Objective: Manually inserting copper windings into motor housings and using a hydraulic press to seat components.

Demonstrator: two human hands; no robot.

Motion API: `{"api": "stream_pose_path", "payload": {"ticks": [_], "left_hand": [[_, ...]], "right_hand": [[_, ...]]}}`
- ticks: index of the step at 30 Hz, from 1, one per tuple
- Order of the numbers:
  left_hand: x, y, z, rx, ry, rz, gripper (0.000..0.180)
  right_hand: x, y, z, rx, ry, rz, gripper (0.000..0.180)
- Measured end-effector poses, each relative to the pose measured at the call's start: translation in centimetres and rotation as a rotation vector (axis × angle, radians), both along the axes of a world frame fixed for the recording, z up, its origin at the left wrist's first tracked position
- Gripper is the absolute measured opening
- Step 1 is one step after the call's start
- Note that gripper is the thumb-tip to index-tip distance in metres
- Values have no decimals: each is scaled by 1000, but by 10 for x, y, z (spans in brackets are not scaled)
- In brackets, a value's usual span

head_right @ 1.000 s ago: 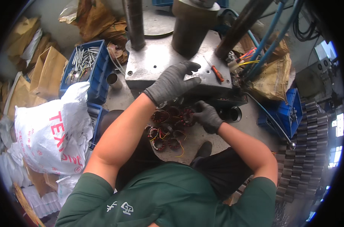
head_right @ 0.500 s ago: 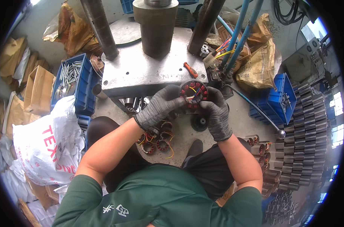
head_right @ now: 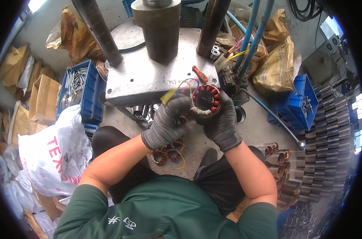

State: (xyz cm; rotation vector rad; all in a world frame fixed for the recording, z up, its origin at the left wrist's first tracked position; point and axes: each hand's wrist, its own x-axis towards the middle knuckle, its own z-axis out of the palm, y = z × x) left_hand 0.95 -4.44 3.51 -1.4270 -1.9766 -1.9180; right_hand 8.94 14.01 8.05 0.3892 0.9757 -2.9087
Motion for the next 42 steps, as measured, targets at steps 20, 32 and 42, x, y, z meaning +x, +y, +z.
{"api": "stream_pose_path", "payload": {"ticks": [20, 32, 42], "left_hand": [[-11, 21, -10, -184, -116, -53, 41], [-12, 18, -15, 47, -599, -137, 59], [-25, 20, -30, -141, -637, 14, 39]], "right_hand": [[-7, 2, -56, 151, -81, -40, 51], [-2, -6, -36, 191, 17, -28, 77], [-2, -16, -49, 337, 44, -62, 90]]}}
